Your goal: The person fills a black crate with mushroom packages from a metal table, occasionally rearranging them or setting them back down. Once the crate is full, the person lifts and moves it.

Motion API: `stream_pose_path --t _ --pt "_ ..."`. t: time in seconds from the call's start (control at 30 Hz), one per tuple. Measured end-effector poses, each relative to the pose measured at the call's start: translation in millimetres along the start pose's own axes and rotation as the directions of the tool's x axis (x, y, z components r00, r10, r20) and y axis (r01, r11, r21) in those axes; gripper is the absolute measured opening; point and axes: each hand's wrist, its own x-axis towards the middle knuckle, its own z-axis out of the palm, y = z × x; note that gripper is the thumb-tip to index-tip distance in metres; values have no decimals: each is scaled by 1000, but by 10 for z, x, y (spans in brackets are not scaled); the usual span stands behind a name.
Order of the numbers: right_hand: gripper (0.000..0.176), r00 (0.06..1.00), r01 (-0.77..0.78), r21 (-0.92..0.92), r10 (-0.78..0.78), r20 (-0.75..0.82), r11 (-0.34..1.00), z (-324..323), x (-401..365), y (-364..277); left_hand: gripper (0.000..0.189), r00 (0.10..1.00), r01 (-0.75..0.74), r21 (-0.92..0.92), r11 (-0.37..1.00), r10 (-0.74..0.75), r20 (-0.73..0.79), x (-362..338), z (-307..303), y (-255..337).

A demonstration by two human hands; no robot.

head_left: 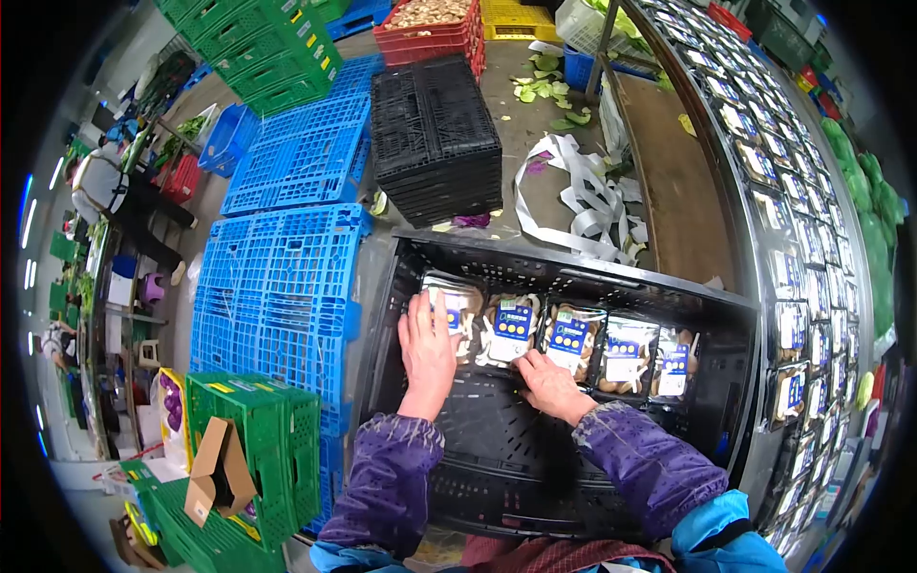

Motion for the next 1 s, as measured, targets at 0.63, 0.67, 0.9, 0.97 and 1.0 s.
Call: stream_pose_path --t 0.63,0.67,0.9,0.97,1.0 --pt "45 981 112 488 -17 -195 865 -532 -1277 -287 71 860 -182 16 983 151 488 -320 452 319" --pt "42 975 110 517 8 -221 849 -632 -1532 -264 71 836 -143 -32 989 138 531 -232 437 344" --pt "27 667 -99 786 627 -403 610 -721 -3788 156 40 750 -659 -211 722 651 -117 170 16 1137" --pt "25 341 -82 849 815 -468 522 -320 -4519 347 37 856 -440 -505 743 517 16 134 -496 2246" --pt "23 115 -159 896 909 -400 414 -258 -4962 290 37 872 -321 -583 746 474 125 84 -765 2756"
